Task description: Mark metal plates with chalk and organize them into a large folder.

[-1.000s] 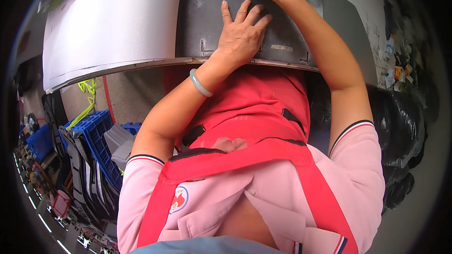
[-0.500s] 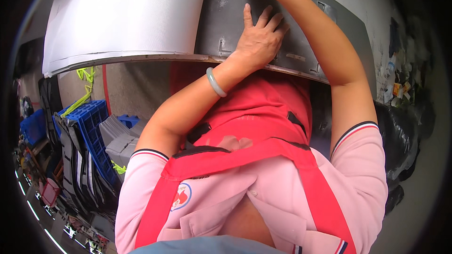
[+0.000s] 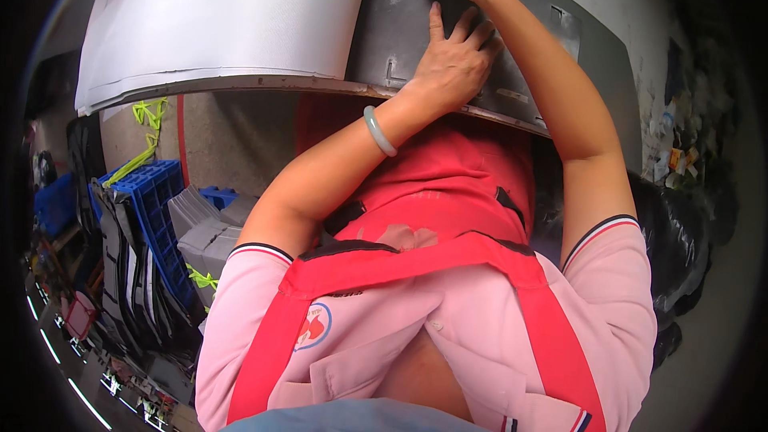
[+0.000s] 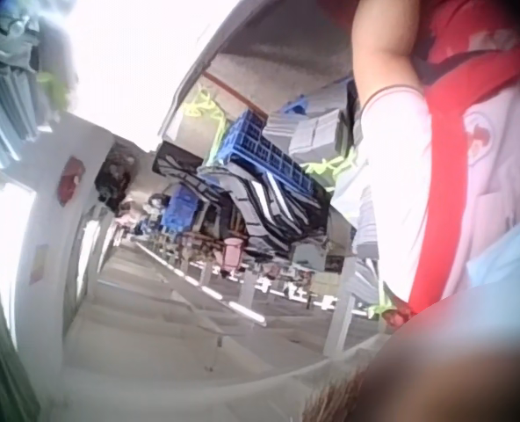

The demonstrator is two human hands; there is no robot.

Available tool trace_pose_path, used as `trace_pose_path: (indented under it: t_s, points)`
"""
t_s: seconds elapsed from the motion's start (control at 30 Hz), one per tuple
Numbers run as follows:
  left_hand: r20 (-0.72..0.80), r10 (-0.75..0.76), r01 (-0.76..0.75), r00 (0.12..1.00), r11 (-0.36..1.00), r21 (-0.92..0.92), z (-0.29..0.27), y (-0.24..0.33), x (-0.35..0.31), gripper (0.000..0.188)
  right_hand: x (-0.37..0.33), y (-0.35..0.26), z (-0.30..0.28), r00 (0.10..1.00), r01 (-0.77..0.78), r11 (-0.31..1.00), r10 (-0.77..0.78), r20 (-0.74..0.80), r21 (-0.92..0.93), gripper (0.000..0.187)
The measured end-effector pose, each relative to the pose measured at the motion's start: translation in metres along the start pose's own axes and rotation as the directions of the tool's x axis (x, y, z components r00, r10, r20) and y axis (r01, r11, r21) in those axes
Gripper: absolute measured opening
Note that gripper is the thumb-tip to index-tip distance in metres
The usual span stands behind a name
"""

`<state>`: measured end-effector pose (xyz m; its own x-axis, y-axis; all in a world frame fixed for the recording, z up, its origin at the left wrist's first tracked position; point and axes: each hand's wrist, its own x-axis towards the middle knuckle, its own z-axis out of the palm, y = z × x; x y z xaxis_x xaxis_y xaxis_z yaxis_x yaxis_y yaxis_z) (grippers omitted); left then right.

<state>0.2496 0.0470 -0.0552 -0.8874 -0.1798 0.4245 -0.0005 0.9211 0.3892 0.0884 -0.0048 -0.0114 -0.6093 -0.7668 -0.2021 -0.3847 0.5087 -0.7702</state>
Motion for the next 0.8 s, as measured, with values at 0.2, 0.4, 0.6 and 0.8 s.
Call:
trace_pose_path:
  t_s: [0.2,0.4,0.6,0.8]
  points:
    - [0.100,-0.140,0.160,0.985,0.958,-0.238,0.017,-0.007,-0.007,0.039,-0.099,-0.043,0.019,0.944,-0.033,0.999,0.038,0.329,-0.019,0.014]
    - [-0.172,-0.049,0.086,0.984,0.972,0.217,0.013,0.015,-0.006,0.037,-0.130,-0.035,0.039,0.947,0.102,0.962,-0.016,0.321,-0.253,0.013]
    - [0.164,-0.194,-0.002,0.967,0.640,0.768,-0.022,0.039,-0.003,0.043,-0.152,-0.014,0.069,0.926,0.275,0.868,-0.354,-0.128,-0.414,0.023]
    - [0.164,-0.262,0.086,0.951,0.734,0.674,-0.004,0.027,0.007,0.045,-0.163,-0.076,0.053,0.994,0.092,0.594,-0.007,0.109,-0.799,0.055]
